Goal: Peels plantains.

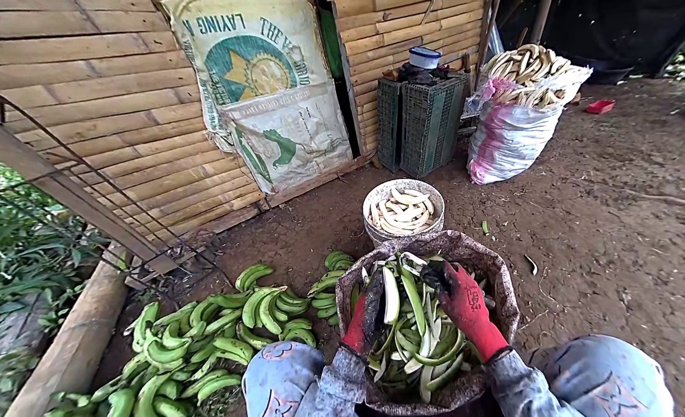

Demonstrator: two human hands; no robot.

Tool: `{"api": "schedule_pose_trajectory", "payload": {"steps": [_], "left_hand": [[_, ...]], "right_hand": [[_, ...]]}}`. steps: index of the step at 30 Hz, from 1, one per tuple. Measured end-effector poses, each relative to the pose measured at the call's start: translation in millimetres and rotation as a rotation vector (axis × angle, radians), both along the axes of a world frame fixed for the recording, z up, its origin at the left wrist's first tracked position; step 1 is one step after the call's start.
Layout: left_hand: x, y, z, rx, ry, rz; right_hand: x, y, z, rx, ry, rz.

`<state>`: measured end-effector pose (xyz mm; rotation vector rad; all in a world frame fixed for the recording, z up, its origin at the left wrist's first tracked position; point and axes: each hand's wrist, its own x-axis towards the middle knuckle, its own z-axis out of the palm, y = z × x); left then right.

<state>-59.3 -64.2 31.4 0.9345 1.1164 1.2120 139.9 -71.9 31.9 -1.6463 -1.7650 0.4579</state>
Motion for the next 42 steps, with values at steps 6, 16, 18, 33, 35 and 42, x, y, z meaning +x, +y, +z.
{"api": "schedule_pose_trajectory", "payload": {"steps": [6, 16, 18, 33, 35, 42], "left_hand": [[2, 14, -7, 0.117, -0.438, 0.222], [21, -12, 9, 0.143, 0.664, 0.184], [24, -20, 5, 0.191, 0.63, 0.078], [11, 1, 10, 0.072, -0.268, 0.173], [13, -4, 6, 0.169, 0.021, 0.148], [10, 11, 16, 0.078, -0.028, 0.209]], "right_hand": [[-39, -34, -18, 0.142, -0.029, 0.16], [-30, -9, -9, 0.006, -0.158, 0.109], [-23, 6, -7, -0.131, -0.105, 0.09], [-27, -13, -23, 0.326, -0.079, 0.289], [-27, -9, -17, 0.169, -0.046, 0.227], [-11, 8, -17, 0.004, 0.095, -0.017]]}}
